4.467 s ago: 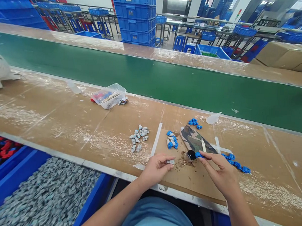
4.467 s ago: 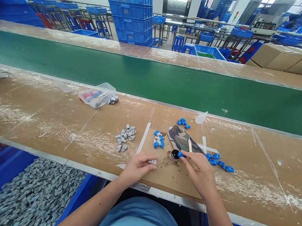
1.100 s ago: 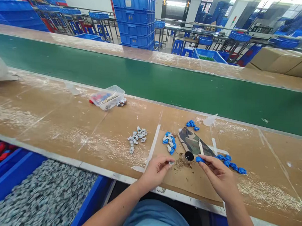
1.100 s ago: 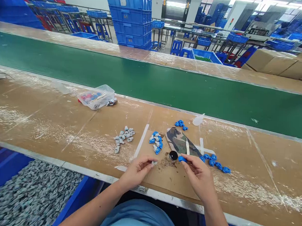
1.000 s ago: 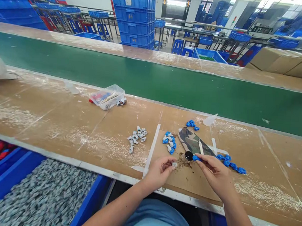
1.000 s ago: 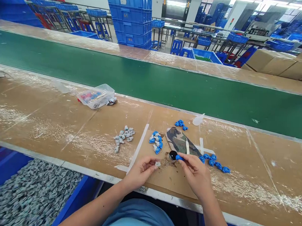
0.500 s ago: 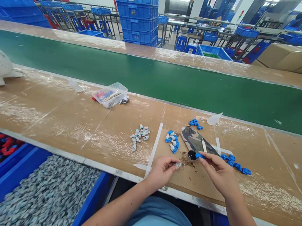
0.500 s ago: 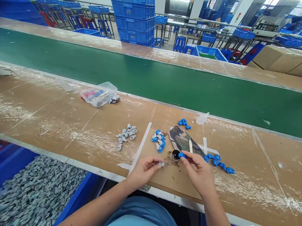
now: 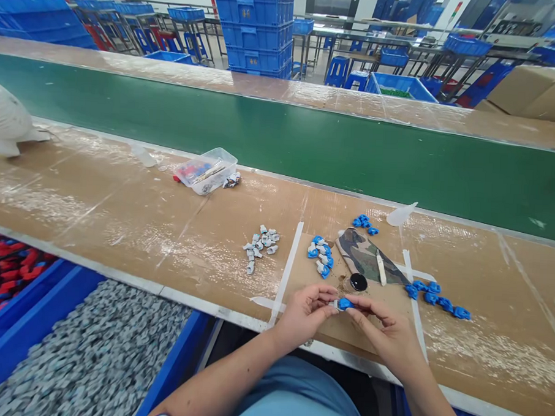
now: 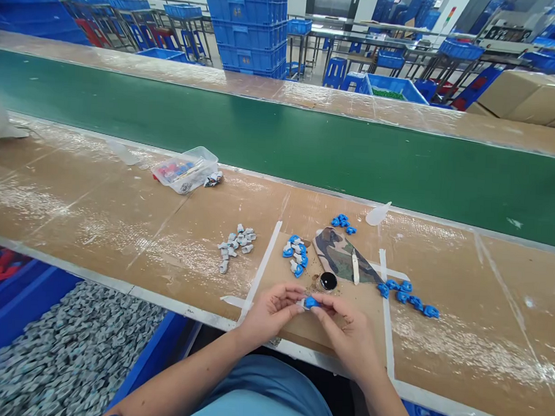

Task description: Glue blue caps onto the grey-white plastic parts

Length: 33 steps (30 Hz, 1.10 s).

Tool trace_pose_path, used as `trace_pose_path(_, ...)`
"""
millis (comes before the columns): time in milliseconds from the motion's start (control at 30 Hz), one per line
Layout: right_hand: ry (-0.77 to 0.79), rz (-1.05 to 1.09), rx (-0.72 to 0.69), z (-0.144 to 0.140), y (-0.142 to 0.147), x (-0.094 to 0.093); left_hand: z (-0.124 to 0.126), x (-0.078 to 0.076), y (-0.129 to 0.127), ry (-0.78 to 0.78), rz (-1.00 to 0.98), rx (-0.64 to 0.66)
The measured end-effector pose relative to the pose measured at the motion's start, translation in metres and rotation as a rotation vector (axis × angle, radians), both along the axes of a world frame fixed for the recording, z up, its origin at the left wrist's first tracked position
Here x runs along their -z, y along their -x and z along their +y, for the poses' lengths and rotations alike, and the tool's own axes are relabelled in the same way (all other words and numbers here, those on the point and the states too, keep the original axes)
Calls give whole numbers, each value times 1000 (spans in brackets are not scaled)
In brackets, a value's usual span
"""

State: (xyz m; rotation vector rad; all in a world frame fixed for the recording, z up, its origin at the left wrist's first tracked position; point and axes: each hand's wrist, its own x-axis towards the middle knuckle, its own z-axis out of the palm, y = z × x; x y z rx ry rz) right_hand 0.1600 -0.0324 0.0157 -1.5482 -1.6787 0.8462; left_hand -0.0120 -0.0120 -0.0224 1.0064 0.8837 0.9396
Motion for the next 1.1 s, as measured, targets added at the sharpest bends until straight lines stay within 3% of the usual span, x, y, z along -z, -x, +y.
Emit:
trace_pose_path(200,-111,-121,-145,4,-3,-5,-1,4,3,-115,111,45)
trace_pose_path(300,-62,-129,-229,7,-7,-8,-3,6,3,-189,151,82)
trace_pose_path(400,10,-88,-255,8,-8,-6,-4,4,2,-148,85,93)
trace_pose_path(600,23,56,-95,3,1,0,-3,-5,1,61,-63,50)
trace_pose_path(833,2,54,-70,1,4,-1,1,-6,-1,95,-31,48)
trace_pose_path(967,-47,-86,-1,-3,-22,6,8,-3,7,-54,179,27)
trace_pose_path(1100,-161,-344,364,-6,-71,17,27,-1,25,-350,516,-38)
